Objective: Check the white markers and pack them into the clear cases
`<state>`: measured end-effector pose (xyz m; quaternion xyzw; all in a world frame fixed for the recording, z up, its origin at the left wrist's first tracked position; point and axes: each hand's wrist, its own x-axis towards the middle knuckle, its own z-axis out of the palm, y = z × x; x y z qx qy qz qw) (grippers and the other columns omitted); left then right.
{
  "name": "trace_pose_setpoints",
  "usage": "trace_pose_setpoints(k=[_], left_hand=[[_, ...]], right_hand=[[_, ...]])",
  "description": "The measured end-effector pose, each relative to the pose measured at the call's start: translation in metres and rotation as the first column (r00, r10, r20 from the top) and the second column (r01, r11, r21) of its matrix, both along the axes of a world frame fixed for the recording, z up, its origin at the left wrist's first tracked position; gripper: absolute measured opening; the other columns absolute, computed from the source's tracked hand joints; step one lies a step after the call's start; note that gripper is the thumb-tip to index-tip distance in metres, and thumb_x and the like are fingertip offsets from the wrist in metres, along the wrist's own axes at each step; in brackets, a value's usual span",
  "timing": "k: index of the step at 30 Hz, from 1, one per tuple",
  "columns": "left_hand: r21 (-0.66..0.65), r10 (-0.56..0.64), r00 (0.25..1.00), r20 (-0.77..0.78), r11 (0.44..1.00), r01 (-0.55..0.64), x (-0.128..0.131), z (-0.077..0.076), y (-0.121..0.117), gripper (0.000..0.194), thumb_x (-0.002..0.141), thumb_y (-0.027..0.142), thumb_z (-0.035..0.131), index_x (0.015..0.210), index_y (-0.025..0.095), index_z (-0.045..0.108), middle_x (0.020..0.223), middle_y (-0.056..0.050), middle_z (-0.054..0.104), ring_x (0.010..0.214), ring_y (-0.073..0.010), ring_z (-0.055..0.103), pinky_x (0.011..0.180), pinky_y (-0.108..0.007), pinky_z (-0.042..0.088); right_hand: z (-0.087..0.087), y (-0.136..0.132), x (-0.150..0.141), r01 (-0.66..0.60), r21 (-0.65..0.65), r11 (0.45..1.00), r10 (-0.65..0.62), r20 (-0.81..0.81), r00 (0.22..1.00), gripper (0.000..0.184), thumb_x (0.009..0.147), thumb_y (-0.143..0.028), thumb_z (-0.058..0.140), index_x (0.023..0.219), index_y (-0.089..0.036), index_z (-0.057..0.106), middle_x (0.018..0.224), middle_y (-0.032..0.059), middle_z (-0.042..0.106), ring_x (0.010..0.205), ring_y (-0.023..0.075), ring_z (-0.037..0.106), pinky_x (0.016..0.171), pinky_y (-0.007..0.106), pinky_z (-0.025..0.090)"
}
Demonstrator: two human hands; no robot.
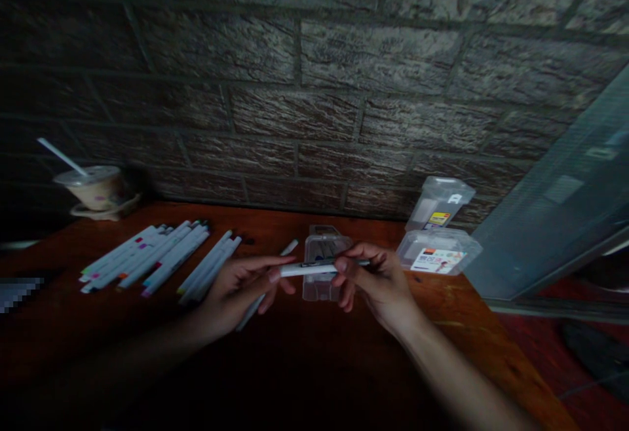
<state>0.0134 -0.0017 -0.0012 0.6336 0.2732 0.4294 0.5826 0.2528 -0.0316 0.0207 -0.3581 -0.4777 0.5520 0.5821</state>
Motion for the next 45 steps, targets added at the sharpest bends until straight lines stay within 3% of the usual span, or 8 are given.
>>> trace_pose_setpoints(k=[7, 18, 29, 36, 45], left_hand=[[0.017, 0.071, 0.996, -0.048, 0.997, -0.07, 0.0008, -0.0027, 0.0029, 0.035, 0.087, 0.039, 0.075, 0.11, 0.012, 0.077, 0.074, -0.007, 0.078, 0.044, -0.0081, 0.051, 0.042, -0.02, 0.04], [0.07, 0.157, 0.976, -0.151, 0.987, -0.148, 0.0001, 0.0019, 0.0032, 0.026, 0.084, 0.035, 0.078, 0.098, 0.013, 0.076, 0.065, -0.004, 0.075, 0.042, -0.0087, 0.053, 0.041, -0.018, 0.039], [0.197, 0.171, 0.981, -0.086, 0.969, -0.152, 0.0022, -0.0014, 0.006, 0.012, 0.084, 0.025, 0.077, 0.09, 0.015, 0.077, 0.065, 0.001, 0.069, 0.046, -0.0072, 0.052, 0.042, -0.017, 0.039], [0.137, 0.1, 0.994, -0.043, 0.986, -0.093, 0.0013, -0.0051, 0.0056, 0.017, 0.089, 0.029, 0.076, 0.099, 0.015, 0.073, 0.071, 0.002, 0.067, 0.045, -0.0053, 0.05, 0.04, -0.016, 0.038], [0.084, 0.048, 0.999, 0.02, 0.995, -0.049, 0.0007, -0.0047, 0.0068, 0.019, 0.091, 0.032, 0.075, 0.091, 0.014, 0.07, 0.066, 0.003, 0.061, 0.045, -0.0049, 0.049, 0.041, -0.016, 0.036]], right_hand=[[-0.0042, 0.001, 0.0003, -0.043, 0.079, 0.996, 0.04, 0.037, 0.999, 0.022, 0.078, -0.031, 0.091, 0.076, -0.018, 0.073, 0.062, 0.0026, 0.078, 0.04, 0.0133, 0.068, 0.038, 0.019, 0.056], [-0.0066, 0.0008, -0.0022, -0.1, 0.086, 0.991, 0.097, 0.033, 0.995, 0.018, 0.079, -0.027, 0.09, 0.079, -0.018, 0.073, 0.064, 0.0012, 0.079, 0.041, 0.0117, 0.068, 0.04, 0.018, 0.057], [-0.0083, 0.0006, -0.0007, -0.123, 0.113, 0.986, 0.117, 0.058, 0.991, 0.015, 0.081, -0.026, 0.089, 0.084, -0.018, 0.077, 0.067, 0.0017, 0.08, 0.043, 0.0114, 0.069, 0.041, 0.018, 0.058], [-0.0078, -0.0002, -0.002, -0.096, 0.184, 0.978, 0.076, 0.115, 0.99, 0.013, 0.081, -0.022, 0.088, 0.092, -0.021, 0.082, 0.059, -0.0012, 0.075, 0.042, 0.0095, 0.067, 0.042, 0.016, 0.057], [-0.0081, -0.0003, -0.002, -0.108, 0.2, 0.974, 0.077, 0.156, 0.985, 0.012, 0.083, -0.018, 0.086, 0.094, -0.023, 0.083, 0.058, -0.0009, 0.075, 0.042, 0.0083, 0.066, 0.044, 0.014, 0.057]])
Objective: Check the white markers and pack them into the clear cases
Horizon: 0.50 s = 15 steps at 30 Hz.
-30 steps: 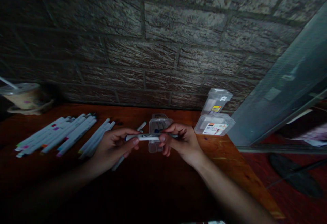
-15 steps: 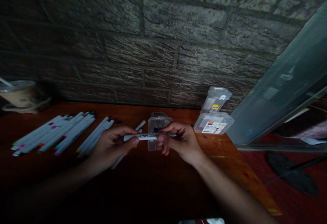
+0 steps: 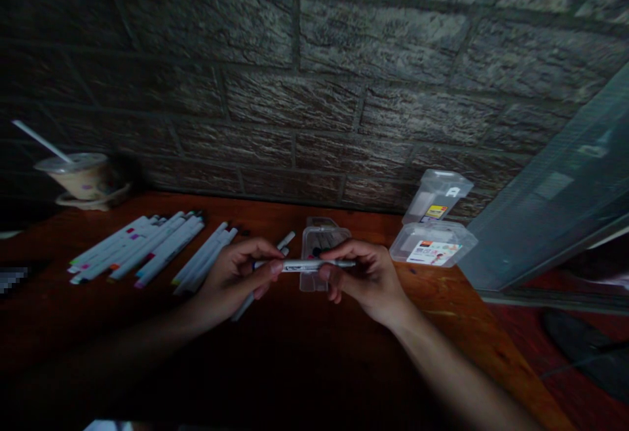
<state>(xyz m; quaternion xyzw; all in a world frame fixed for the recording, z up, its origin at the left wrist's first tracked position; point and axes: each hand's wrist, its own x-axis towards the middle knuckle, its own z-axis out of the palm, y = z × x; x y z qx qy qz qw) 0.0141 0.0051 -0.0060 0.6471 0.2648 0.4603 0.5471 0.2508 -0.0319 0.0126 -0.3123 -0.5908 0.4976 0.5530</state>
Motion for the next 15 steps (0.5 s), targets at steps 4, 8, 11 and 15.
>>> trace_pose_setpoints(k=[4, 8, 11, 15], left_hand=[[-0.003, -0.013, 1.0, 0.021, 1.0, 0.013, 0.0004, -0.0001, -0.0008, 0.019, 0.091, 0.033, 0.075, 0.092, 0.013, 0.072, 0.067, 0.002, 0.063, 0.045, -0.005, 0.049, 0.041, -0.016, 0.037], [-0.011, -0.001, 1.0, 0.007, 1.0, 0.001, 0.0002, -0.0005, -0.0024, 0.022, 0.09, 0.034, 0.076, 0.097, 0.013, 0.075, 0.067, 0.0, 0.067, 0.044, -0.0053, 0.05, 0.04, -0.017, 0.036], [-0.043, 0.0, 1.0, 0.011, 0.999, 0.001, 0.0003, 0.0005, -0.0039, 0.022, 0.088, 0.032, 0.077, 0.099, 0.013, 0.076, 0.068, -0.002, 0.071, 0.043, -0.0054, 0.05, 0.04, -0.016, 0.037], [-0.115, -0.017, 0.997, 0.075, 0.993, 0.026, 0.0006, 0.0031, -0.0051, 0.021, 0.088, 0.029, 0.076, 0.103, 0.014, 0.077, 0.077, -0.006, 0.078, 0.042, -0.0051, 0.051, 0.04, -0.017, 0.039]], right_hand=[[-0.0005, 0.0003, 0.0009, 0.017, -0.022, 1.0, -0.017, -0.021, 1.0, 0.012, 0.082, -0.023, 0.088, 0.093, -0.023, 0.084, 0.056, -0.0014, 0.074, 0.04, 0.0081, 0.065, 0.042, 0.013, 0.056], [-0.0026, -0.0003, 0.0029, 0.047, -0.051, 0.998, -0.049, -0.038, 0.998, 0.014, 0.081, -0.027, 0.089, 0.092, -0.024, 0.084, 0.058, -0.0006, 0.074, 0.039, 0.0088, 0.065, 0.041, 0.015, 0.055], [-0.0033, -0.0002, 0.0038, 0.063, -0.063, 0.996, -0.065, -0.042, 0.997, 0.013, 0.08, -0.028, 0.09, 0.091, -0.023, 0.084, 0.059, -0.0005, 0.074, 0.04, 0.0091, 0.065, 0.04, 0.015, 0.054], [-0.002, 0.0002, 0.0039, 0.07, -0.072, 0.995, -0.074, -0.054, 0.996, 0.012, 0.08, -0.028, 0.09, 0.09, -0.022, 0.083, 0.062, 0.0002, 0.075, 0.04, 0.009, 0.064, 0.04, 0.016, 0.054]])
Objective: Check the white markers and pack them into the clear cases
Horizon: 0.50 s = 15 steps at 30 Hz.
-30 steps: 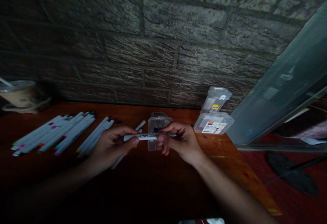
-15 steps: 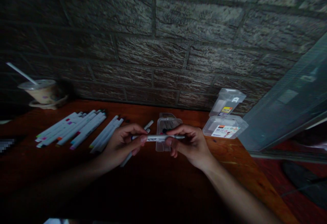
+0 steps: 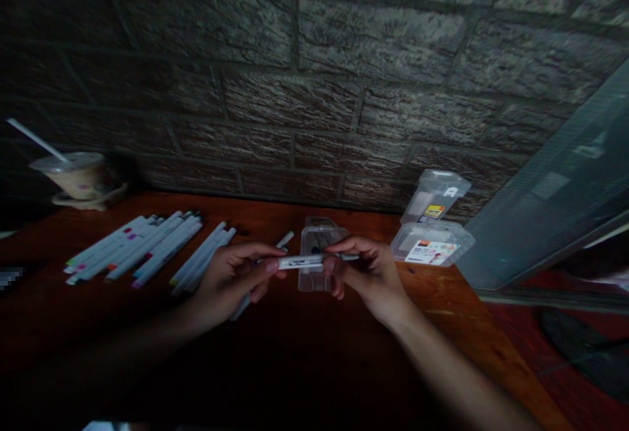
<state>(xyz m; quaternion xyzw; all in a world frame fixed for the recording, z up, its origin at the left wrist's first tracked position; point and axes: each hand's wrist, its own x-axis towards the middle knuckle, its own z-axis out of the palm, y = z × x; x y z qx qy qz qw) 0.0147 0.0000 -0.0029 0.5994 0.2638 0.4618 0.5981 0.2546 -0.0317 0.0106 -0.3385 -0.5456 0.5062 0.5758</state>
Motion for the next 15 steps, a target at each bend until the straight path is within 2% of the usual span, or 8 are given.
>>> trace_pose_setpoints(k=[7, 15], left_hand=[[-0.027, -0.021, 0.998, 0.061, 0.999, 0.022, -0.0022, 0.0035, -0.001, 0.024, 0.089, 0.029, 0.075, 0.107, 0.014, 0.08, 0.082, -0.009, 0.081, 0.043, -0.0056, 0.052, 0.042, -0.018, 0.038], [-0.037, -0.079, 0.981, 0.178, 0.996, 0.087, -0.0038, -0.0003, -0.0014, 0.027, 0.092, 0.03, 0.073, 0.114, 0.018, 0.081, 0.087, -0.011, 0.082, 0.043, -0.0068, 0.054, 0.043, -0.021, 0.037]], right_hand=[[0.0047, 0.0001, -0.0023, 0.005, -0.037, 0.999, -0.007, -0.051, 0.999, 0.013, 0.079, -0.027, 0.09, 0.088, -0.022, 0.083, 0.064, 0.0008, 0.076, 0.04, 0.0101, 0.065, 0.038, 0.016, 0.053], [0.0072, 0.0009, -0.0027, 0.004, -0.092, 0.996, -0.014, -0.11, 0.994, 0.015, 0.076, -0.028, 0.091, 0.087, -0.021, 0.082, 0.064, 0.0005, 0.076, 0.039, 0.0095, 0.064, 0.036, 0.015, 0.051]])
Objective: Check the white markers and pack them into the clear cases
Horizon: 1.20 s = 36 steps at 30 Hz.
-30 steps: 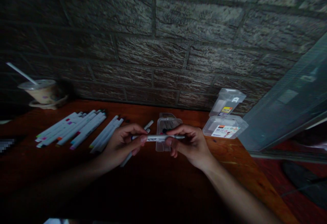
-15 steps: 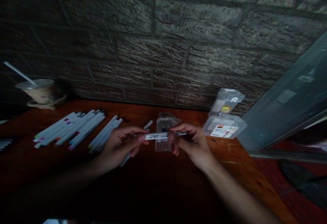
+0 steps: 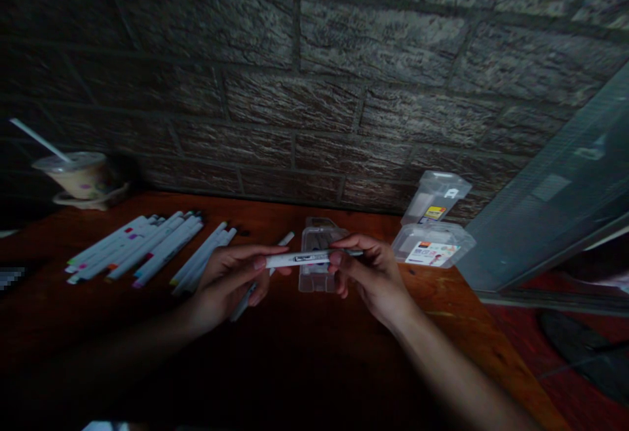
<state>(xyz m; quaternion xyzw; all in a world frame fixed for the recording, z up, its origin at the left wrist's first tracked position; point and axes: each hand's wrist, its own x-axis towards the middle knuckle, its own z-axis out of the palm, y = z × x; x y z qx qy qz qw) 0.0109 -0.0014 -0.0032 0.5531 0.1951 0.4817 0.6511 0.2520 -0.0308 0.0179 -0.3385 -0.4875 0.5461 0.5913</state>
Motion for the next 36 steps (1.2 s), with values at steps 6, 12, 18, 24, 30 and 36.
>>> trace_pose_setpoints(k=[6, 12, 18, 24, 30, 36], left_hand=[[-0.02, -0.014, 0.999, 0.035, 1.0, 0.015, -0.0005, 0.0002, 0.0001, 0.032, 0.093, 0.032, 0.07, 0.119, 0.015, 0.08, 0.09, -0.015, 0.083, 0.044, -0.0083, 0.054, 0.043, -0.022, 0.036], [-0.022, -0.036, 0.998, 0.06, 0.999, 0.037, -0.0014, -0.0013, 0.0008, 0.033, 0.095, 0.03, 0.066, 0.122, 0.015, 0.078, 0.093, -0.016, 0.082, 0.046, -0.009, 0.055, 0.044, -0.023, 0.038], [-0.016, -0.06, 0.994, 0.089, 0.998, 0.062, -0.0015, -0.0024, 0.0006, 0.032, 0.096, 0.029, 0.066, 0.122, 0.017, 0.079, 0.095, -0.015, 0.083, 0.046, -0.0089, 0.056, 0.045, -0.022, 0.038], [-0.021, -0.016, 0.999, 0.04, 1.0, 0.017, -0.0013, -0.0032, 0.0004, 0.036, 0.094, 0.032, 0.067, 0.123, 0.014, 0.077, 0.094, -0.016, 0.082, 0.045, -0.0104, 0.054, 0.045, -0.025, 0.039], [0.051, 0.057, 0.996, -0.073, 0.997, -0.054, -0.0004, 0.0002, 0.0001, 0.037, 0.094, 0.035, 0.067, 0.122, 0.013, 0.076, 0.088, -0.014, 0.082, 0.045, -0.0094, 0.051, 0.044, -0.024, 0.038], [0.126, 0.125, 0.967, -0.224, 0.987, -0.099, 0.002, 0.0027, -0.0005, 0.037, 0.094, 0.035, 0.067, 0.121, 0.011, 0.075, 0.085, -0.011, 0.081, 0.045, -0.0079, 0.05, 0.042, -0.021, 0.04]], right_hand=[[0.0012, 0.0008, 0.0004, 0.005, -0.025, 1.0, -0.005, -0.018, 1.0, 0.017, 0.075, -0.029, 0.092, 0.086, -0.021, 0.081, 0.062, -0.0002, 0.076, 0.038, 0.0097, 0.063, 0.035, 0.015, 0.051], [0.0009, 0.0011, 0.0011, 0.004, -0.038, 0.999, -0.005, -0.032, 0.999, 0.018, 0.075, -0.028, 0.092, 0.086, -0.02, 0.081, 0.062, -0.0001, 0.076, 0.037, 0.01, 0.063, 0.034, 0.015, 0.05], [0.0015, 0.0009, 0.0009, -0.003, -0.051, 0.999, 0.002, -0.026, 1.0, 0.018, 0.075, -0.029, 0.092, 0.085, -0.02, 0.079, 0.061, -0.001, 0.075, 0.037, 0.01, 0.063, 0.033, 0.016, 0.049], [0.0013, 0.001, 0.0013, -0.005, -0.062, 0.998, 0.003, -0.025, 1.0, 0.019, 0.075, -0.03, 0.091, 0.082, -0.019, 0.077, 0.06, -0.001, 0.075, 0.036, 0.0111, 0.063, 0.032, 0.017, 0.05], [0.0018, 0.0006, 0.0008, 0.009, -0.057, 0.998, -0.009, -0.009, 1.0, 0.02, 0.075, -0.031, 0.092, 0.081, -0.02, 0.076, 0.059, -0.0017, 0.074, 0.035, 0.0106, 0.063, 0.032, 0.016, 0.05], [0.0006, 0.0, -0.0011, 0.021, -0.029, 0.999, -0.02, 0.039, 0.999, 0.025, 0.074, -0.033, 0.093, 0.076, -0.018, 0.073, 0.057, -0.0005, 0.074, 0.033, 0.0121, 0.063, 0.031, 0.018, 0.051]])
